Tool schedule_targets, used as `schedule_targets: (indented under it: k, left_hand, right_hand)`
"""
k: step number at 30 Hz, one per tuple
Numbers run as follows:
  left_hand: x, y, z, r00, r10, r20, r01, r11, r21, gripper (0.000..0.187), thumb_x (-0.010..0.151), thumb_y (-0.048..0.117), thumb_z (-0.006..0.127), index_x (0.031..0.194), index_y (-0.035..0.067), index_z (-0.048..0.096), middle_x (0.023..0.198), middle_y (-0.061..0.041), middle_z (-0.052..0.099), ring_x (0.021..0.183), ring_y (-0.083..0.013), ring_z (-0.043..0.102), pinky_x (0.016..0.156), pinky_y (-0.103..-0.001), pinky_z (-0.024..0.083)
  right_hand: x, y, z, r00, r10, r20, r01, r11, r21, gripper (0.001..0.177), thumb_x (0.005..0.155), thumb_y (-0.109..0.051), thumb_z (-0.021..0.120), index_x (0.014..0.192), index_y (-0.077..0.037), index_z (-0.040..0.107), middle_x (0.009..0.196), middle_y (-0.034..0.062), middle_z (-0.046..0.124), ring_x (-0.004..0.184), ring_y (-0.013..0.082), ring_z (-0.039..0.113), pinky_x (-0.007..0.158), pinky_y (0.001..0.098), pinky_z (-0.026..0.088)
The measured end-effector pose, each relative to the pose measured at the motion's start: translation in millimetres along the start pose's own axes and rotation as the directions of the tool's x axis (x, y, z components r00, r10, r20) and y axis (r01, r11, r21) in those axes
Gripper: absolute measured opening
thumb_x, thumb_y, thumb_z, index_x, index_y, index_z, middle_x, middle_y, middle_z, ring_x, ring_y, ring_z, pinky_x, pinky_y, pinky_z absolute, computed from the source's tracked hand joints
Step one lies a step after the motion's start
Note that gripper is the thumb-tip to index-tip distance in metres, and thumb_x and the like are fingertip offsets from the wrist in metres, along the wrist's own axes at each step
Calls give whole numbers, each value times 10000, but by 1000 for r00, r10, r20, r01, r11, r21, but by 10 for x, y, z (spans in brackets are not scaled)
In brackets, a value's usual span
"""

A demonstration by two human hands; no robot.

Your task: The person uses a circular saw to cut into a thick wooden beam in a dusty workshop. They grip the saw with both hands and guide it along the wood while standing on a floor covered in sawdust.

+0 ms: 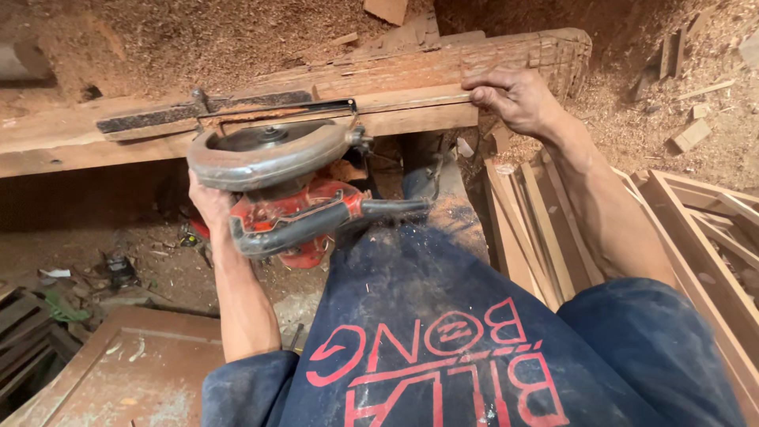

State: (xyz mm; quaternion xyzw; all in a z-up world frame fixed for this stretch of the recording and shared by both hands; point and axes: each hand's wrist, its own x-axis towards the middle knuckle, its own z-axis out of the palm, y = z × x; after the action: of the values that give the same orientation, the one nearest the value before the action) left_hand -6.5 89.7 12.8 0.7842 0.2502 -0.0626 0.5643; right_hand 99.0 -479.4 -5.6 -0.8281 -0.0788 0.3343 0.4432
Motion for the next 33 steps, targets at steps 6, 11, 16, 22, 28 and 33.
schedule_targets:
  k: [6, 11, 16, 22, 28, 33]
  left_hand:
    - [-92, 282, 96, 999, -35, -32, 38, 994, 106, 500, 1026, 237, 712, 1466, 45, 574, 1285, -55, 678, 1133, -134, 644, 993, -289, 531]
    - [-96, -142, -118, 994, -83, -65, 90, 990, 110, 536, 948, 242, 800, 1400, 12, 628, 1210, -48, 710, 1052, -118, 661, 929, -279, 548]
    - [-80, -478, -308, 997, -81, 1, 80, 985, 153, 637, 804, 265, 914, 1303, -32, 652, 1128, -49, 718, 982, -110, 660, 891, -282, 556]
    - [-50, -162, -113, 999, -43, -11, 44, 990, 133, 513, 944, 213, 782, 1388, 10, 621, 1151, -55, 724, 1032, -127, 675, 921, -277, 551]
    - [-3, 76, 137, 997, -50, -62, 44, 994, -100, 567, 901, -50, 482, 1451, 22, 601, 1332, -74, 701, 1196, -150, 658, 1063, -278, 513]
    - [8, 32, 208, 985, -152, -85, 131, 967, -218, 599, 897, -61, 613, 1484, -17, 508, 1198, -61, 720, 1036, -133, 667, 931, -258, 538]
  right_hand:
    - [71, 221, 143, 921, -359, -153, 314, 914, -255, 224, 1133, -285, 594, 1128, -145, 769, 879, 62, 751, 736, 161, 712, 569, 295, 548]
    - [45, 158, 144, 909, -377, -181, 344, 920, -187, 212, 1162, -236, 571, 1132, -110, 740, 919, 55, 747, 809, 164, 708, 667, 312, 575]
    - [33, 10, 25, 942, -311, -126, 286, 940, -187, 260, 1088, -317, 647, 1111, -88, 768, 917, 83, 750, 802, 176, 724, 646, 316, 576]
    - [-3, -167, -202, 991, 117, 62, -125, 984, 131, 401, 1100, -420, 555, 1244, -113, 768, 1109, 103, 741, 977, 183, 710, 786, 311, 582]
    - [-195, -1117, -172, 866, -84, -493, 121, 992, 44, 203, 1127, -143, 617, 1227, -8, 732, 1092, 121, 761, 954, 192, 728, 840, 289, 588]
    - [-552, -2387, 404, 843, -451, -293, 393, 888, -238, 152, 917, -78, 764, 1064, -52, 737, 1009, 124, 743, 893, 282, 697, 811, 391, 563]
